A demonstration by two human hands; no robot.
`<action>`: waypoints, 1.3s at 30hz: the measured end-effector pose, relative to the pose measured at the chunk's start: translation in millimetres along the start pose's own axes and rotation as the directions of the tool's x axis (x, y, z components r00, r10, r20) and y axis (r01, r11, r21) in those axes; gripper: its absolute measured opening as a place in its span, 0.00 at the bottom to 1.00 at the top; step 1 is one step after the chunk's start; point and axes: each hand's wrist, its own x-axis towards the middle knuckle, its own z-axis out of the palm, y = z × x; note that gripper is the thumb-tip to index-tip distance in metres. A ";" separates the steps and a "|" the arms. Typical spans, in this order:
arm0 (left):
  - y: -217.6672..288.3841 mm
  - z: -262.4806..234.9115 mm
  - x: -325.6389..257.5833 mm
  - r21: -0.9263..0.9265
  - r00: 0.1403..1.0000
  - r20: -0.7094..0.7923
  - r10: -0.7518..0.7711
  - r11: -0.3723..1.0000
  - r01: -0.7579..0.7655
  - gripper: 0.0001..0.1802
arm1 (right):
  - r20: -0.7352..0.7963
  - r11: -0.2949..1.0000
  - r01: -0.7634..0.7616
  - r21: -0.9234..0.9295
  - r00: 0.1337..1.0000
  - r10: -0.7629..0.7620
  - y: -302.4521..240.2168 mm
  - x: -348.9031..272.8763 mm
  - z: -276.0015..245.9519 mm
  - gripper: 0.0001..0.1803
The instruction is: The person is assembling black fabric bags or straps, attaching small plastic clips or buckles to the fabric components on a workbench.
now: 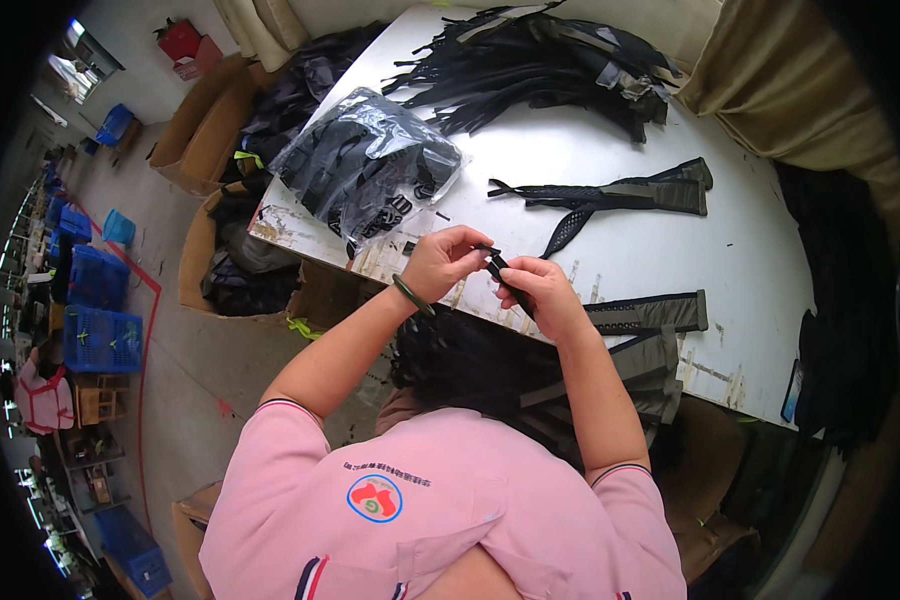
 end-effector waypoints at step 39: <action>22.9 42.4 -18.5 0.543 0.735 -0.127 0.666 0.667 -0.511 0.16 | -0.119 0.948 0.288 0.139 0.955 -0.272 0.1 -29.5 26.5 0.06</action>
